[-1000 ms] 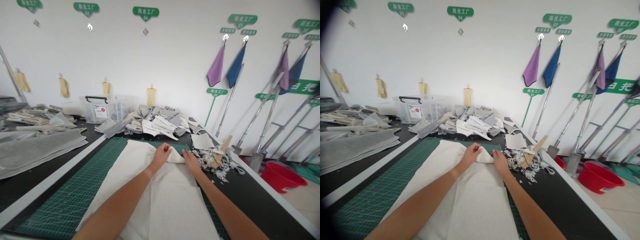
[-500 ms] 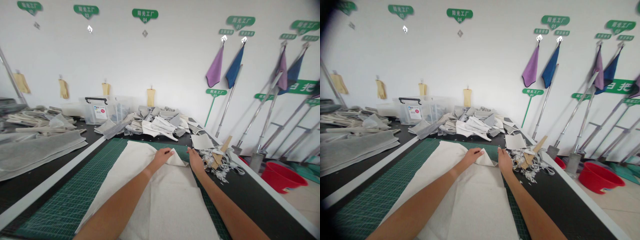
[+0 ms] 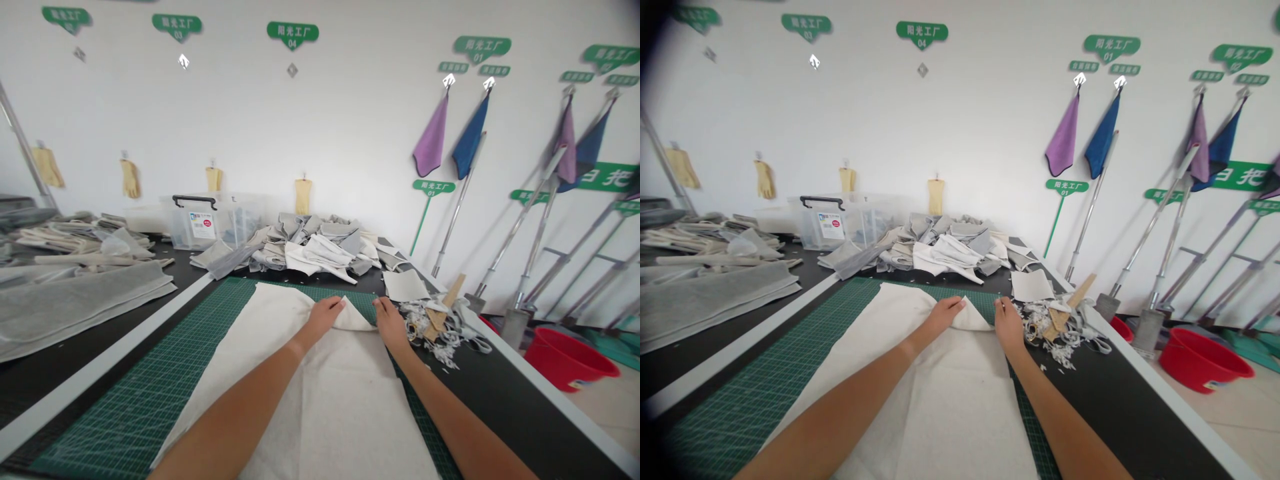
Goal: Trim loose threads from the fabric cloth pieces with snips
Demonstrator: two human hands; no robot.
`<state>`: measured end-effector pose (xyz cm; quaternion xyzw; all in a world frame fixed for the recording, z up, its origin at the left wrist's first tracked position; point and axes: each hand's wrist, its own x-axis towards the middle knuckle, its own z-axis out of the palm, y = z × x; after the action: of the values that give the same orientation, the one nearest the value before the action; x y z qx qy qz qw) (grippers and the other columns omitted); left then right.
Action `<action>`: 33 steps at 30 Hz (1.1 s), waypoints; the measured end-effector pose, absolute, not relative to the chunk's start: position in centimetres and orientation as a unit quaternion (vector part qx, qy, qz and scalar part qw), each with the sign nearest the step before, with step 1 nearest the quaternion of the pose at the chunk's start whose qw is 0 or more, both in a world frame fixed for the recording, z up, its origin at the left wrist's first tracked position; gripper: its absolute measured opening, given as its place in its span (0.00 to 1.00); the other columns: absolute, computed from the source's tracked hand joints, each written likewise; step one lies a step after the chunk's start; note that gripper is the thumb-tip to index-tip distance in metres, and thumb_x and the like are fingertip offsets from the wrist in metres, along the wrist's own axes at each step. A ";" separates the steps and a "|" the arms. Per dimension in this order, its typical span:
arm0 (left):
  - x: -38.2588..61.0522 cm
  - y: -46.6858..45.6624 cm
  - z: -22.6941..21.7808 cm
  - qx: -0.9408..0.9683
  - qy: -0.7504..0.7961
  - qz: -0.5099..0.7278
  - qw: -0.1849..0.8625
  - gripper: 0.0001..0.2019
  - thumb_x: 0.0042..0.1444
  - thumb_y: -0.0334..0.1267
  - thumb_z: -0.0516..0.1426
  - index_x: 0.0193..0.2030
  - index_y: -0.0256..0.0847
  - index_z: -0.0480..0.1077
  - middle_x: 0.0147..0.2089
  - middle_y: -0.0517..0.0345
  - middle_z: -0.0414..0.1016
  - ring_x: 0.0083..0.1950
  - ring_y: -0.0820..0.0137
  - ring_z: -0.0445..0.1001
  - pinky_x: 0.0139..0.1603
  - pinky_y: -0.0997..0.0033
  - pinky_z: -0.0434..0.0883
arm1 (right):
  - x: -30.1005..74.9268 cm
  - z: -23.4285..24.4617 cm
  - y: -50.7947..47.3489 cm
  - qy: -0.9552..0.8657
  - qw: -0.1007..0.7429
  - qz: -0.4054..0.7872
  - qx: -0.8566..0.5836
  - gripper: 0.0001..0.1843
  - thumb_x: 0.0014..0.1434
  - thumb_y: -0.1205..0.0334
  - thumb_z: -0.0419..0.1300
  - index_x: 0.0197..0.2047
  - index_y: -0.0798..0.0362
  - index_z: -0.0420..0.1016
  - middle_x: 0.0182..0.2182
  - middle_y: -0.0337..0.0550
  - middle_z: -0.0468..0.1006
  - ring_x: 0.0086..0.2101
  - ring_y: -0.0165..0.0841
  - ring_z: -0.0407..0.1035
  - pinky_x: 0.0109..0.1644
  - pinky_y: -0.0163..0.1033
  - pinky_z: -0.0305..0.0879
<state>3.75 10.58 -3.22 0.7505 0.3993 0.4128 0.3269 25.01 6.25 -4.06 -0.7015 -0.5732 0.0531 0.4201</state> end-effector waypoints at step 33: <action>3.7 9.9 -3.2 0.789 0.386 0.384 0.283 0.17 0.62 0.51 0.54 0.41 0.45 0.81 0.39 0.59 0.82 0.40 0.66 0.76 0.44 0.71 0.69 | 22.7 -3.5 6.3 -0.616 0.462 0.192 -0.608 0.22 0.56 0.44 0.60 0.38 0.55 0.81 0.19 0.36 0.70 0.21 0.30 0.60 0.26 0.34 0.54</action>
<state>3.71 9.91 -3.16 0.7895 0.3862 0.3838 0.2833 22.70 6.30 -3.46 -0.6081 -0.6162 0.1923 0.4621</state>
